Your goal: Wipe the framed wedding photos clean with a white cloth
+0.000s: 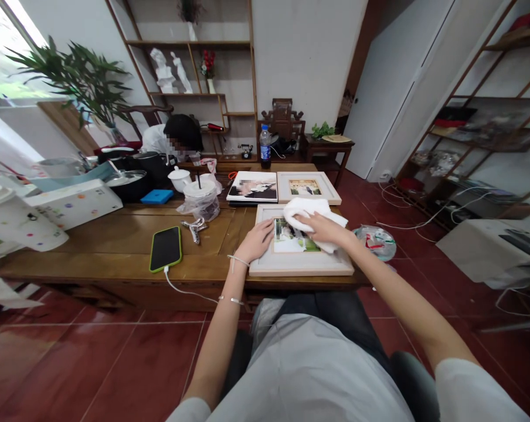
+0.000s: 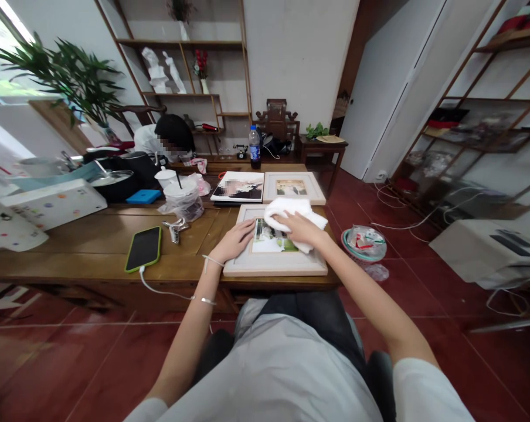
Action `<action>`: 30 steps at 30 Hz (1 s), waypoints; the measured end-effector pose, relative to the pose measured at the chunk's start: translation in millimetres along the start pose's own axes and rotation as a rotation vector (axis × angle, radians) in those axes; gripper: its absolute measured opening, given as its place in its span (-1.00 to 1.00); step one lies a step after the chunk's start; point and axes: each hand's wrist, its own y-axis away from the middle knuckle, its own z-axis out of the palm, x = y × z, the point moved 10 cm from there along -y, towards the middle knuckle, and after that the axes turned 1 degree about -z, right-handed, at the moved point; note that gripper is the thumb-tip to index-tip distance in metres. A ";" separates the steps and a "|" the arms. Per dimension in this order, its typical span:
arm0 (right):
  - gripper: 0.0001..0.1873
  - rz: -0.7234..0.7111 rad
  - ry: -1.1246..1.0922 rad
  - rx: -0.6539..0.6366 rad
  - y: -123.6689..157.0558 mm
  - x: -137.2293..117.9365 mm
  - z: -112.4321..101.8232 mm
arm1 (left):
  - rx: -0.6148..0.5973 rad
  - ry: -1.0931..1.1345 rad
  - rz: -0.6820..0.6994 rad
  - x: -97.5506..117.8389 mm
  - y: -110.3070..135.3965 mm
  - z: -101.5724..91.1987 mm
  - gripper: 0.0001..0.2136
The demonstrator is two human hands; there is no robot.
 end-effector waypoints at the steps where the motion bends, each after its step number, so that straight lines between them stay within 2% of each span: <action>1: -0.19 0.028 0.032 0.019 -10.0 10.3 -3.1 | 0.000 0.003 0.002 0.2 0.0 -0.3 -0.62; 3: -0.15 0.098 0.099 0.070 -25.9 27.0 -9.9 | 0.000 0.002 0.006 0.8 0.1 -1.2 -0.62; 5: -0.13 0.142 0.141 0.103 -35.1 32.9 -12.7 | -0.001 -0.004 0.008 1.3 0.3 -1.4 -0.62; 7: -0.13 0.126 0.152 0.096 -37.4 25.3 -8.6 | -0.005 -0.009 0.004 1.0 0.5 -0.7 -0.61; 9: -0.16 0.067 0.146 0.070 -31.1 7.1 -1.8 | -0.001 -0.003 -0.005 0.0 0.5 -0.1 -0.61; 12: -0.20 -0.046 0.098 -0.003 -4.5 -29.9 7.9 | 0.010 0.012 -0.017 -1.6 0.2 0.6 -0.62; 15: -0.24 -0.156 0.013 -0.109 35.1 -68.6 11.7 | 0.011 0.011 -0.022 -1.6 0.0 0.7 -0.62; 18: -0.25 -0.211 -0.022 -0.107 68.8 -96.0 0.2 | 0.009 0.007 -0.017 0.2 0.2 -0.2 -0.61; 21: -0.26 -0.235 -0.020 -0.092 83.0 -110.0 -8.4 | 0.003 0.006 -0.026 0.3 0.7 -0.7 -0.60; 23: -0.26 -0.229 -0.018 -0.091 80.4 -110.9 -7.7 | 0.002 0.006 -0.033 -0.4 0.8 -0.6 -0.59; 26: -0.22 -0.180 0.005 -0.070 62.8 -95.3 -0.2 | 0.003 0.020 -0.027 -0.6 0.7 0.2 -0.60; 30: -0.17 -0.071 0.091 0.006 27.2 -44.2 5.8 | 0.001 0.025 -0.028 -2.2 0.4 0.9 -0.61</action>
